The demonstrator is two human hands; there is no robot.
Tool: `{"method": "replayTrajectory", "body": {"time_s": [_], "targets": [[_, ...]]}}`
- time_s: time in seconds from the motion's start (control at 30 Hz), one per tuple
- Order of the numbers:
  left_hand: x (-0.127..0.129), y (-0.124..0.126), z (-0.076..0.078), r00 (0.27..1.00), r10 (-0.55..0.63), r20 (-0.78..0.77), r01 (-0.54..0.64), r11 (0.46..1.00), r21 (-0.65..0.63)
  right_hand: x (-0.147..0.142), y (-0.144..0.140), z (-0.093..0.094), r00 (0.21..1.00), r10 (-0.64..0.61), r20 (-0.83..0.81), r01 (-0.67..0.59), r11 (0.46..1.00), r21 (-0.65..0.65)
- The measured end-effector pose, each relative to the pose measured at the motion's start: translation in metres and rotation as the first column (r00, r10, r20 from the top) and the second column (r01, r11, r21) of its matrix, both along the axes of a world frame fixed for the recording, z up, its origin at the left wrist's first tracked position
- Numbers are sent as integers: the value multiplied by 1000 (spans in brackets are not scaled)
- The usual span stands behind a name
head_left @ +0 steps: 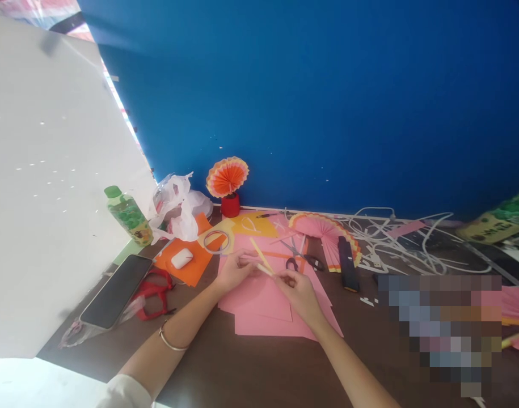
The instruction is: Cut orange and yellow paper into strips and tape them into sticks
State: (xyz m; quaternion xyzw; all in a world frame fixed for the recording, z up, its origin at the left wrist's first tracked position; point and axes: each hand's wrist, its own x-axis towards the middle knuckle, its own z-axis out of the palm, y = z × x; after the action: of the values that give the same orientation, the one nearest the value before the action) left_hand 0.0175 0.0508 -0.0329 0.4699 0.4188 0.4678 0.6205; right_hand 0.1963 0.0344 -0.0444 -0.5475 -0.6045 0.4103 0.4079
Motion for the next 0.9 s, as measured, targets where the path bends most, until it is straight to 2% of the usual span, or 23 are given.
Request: {"method": "replayTrajectory", "body": {"time_s": [0.2, 0.4, 0.73, 0.9], "targets": [[-1, 0, -1, 1000, 9, -15, -8, 998, 62, -4, -1, 5, 1000, -22, -15, 22, 999, -38], [0, -1, 1, 1000, 7, -10, -6, 997, 82, -2, 1, 1, 1000, 8, 22, -8, 1000, -23], [1, -3, 2, 1000, 5, 12, -5, 997, 74, -6, 0, 5, 997, -19, 70, 19, 1000, -7], [2, -3, 5, 999, -40, 30, 37, 996, 83, -5, 1, 4, 1000, -4, -14, 3, 1000, -19]]}}
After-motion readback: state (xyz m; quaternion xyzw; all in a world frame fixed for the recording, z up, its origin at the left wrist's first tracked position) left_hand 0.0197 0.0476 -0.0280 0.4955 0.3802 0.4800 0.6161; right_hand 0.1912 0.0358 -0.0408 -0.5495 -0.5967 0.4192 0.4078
